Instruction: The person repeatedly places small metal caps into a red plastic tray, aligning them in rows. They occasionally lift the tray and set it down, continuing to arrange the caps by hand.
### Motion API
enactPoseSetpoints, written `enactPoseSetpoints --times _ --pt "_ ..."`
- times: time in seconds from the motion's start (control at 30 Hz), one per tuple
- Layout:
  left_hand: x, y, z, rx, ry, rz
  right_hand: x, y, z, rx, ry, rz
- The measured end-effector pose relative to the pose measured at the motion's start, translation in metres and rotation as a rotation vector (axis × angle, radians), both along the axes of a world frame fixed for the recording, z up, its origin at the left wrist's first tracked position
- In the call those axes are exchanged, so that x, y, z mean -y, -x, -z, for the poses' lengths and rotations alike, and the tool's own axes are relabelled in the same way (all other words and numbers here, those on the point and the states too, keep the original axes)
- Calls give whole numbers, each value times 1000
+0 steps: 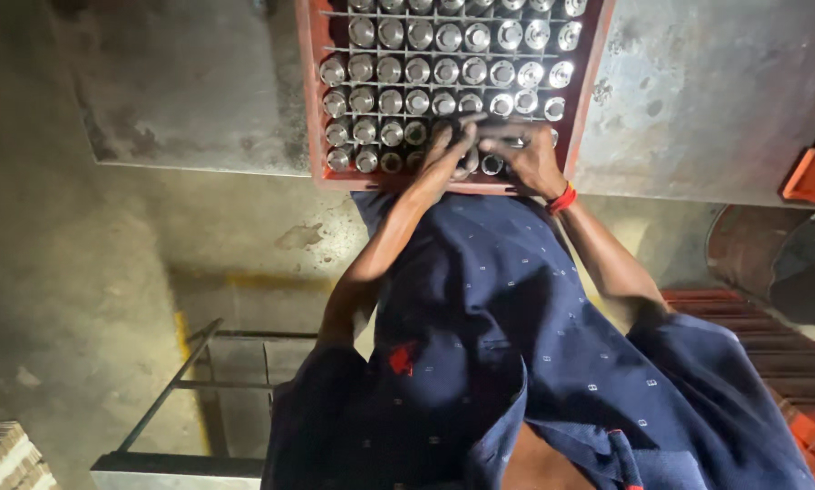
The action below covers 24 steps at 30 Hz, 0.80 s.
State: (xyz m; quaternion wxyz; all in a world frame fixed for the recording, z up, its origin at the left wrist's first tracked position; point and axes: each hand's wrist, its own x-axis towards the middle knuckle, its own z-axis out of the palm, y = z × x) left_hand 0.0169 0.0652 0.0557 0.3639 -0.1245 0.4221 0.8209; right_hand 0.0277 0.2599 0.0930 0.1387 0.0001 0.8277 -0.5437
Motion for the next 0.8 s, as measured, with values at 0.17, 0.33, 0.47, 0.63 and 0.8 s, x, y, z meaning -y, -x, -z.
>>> enactPoseSetpoints --times 0.17,0.33,0.47,0.63,0.8 --pt "-1 5 29 243 -242 -276 -38 25 30 -353 -372 234" --pt "8 1 27 174 -218 -292 -56 28 55 -469 -813 36" --pt "8 -4 18 170 -160 -305 -48 9 47 -551 -939 31" --pt "-3 -2 22 50 -162 -94 -14 -11 11 -556 -635 210" --pt "-14 1 25 192 -97 27 12 -5 -11 -417 -295 -97"
